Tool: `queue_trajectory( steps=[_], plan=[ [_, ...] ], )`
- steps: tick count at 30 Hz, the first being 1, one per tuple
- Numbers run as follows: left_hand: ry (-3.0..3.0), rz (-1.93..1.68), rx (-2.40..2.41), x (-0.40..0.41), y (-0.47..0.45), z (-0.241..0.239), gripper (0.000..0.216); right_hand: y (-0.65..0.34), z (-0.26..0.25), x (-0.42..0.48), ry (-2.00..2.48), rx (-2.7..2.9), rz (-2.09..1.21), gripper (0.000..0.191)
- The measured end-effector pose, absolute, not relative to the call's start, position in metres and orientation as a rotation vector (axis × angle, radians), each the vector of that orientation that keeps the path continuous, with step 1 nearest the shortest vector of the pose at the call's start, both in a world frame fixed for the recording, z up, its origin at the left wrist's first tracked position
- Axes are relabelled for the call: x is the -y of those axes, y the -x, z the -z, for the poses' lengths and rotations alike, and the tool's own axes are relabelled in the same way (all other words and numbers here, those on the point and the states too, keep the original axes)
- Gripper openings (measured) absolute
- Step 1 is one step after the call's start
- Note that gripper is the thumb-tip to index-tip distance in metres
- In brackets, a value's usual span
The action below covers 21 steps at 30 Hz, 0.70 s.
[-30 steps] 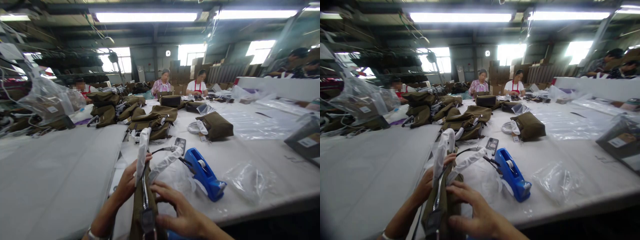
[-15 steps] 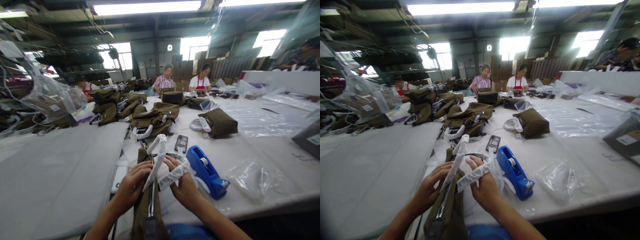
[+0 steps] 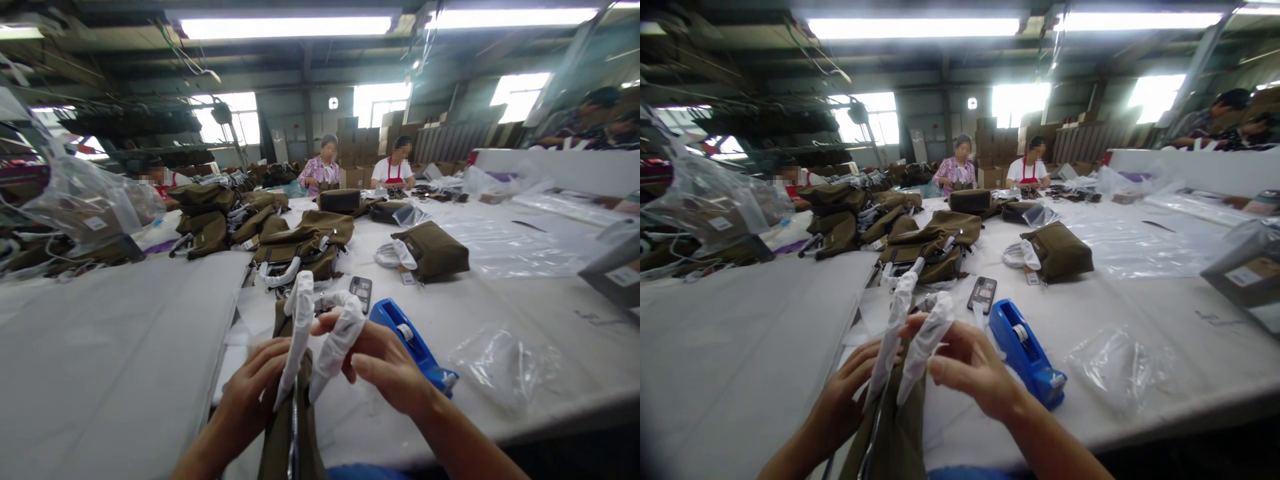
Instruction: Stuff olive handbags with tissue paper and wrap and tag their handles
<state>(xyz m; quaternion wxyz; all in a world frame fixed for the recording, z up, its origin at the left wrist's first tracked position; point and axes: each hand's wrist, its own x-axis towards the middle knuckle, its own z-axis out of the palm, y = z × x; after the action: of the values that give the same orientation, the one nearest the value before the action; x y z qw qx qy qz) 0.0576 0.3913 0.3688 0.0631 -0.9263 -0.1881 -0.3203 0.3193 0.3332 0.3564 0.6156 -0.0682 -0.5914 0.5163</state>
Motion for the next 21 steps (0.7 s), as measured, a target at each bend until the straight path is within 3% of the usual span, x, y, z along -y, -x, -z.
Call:
queue_trajectory(
  steps=[5, 8, 11, 15, 18, 21],
  plan=[
    [2.774, 0.881, 0.519, -0.394, -0.045, -0.367, 0.041, -0.318, -0.364, -0.326, 0.266, 1.541, -0.84, 0.037],
    [2.944, 0.83, 0.666, -0.387, -0.048, -0.365, 0.037, -0.32, -0.359, -0.328, 0.36, 1.576, -0.606, 0.05],
    [3.147, 1.02, 1.006, -0.375, -0.061, -0.372, 0.038, -0.32, -0.362, -0.322, 0.403, 1.726, -0.406, 0.059],
    [3.463, 1.063, 1.271, -0.361, -0.07, -0.391, 0.055, -0.315, -0.373, -0.309, 0.325, 1.892, -0.266, 0.064],
    [3.749, 1.023, 1.268, -0.355, -0.067, -0.399, 0.066, -0.312, -0.371, -0.308, 0.256, 1.87, -0.263, 0.053],
    [3.792, 1.059, 1.239, -0.348, -0.068, -0.398, 0.081, -0.312, -0.36, -0.319, 0.365, 1.73, -0.346, 0.026]
  ],
)
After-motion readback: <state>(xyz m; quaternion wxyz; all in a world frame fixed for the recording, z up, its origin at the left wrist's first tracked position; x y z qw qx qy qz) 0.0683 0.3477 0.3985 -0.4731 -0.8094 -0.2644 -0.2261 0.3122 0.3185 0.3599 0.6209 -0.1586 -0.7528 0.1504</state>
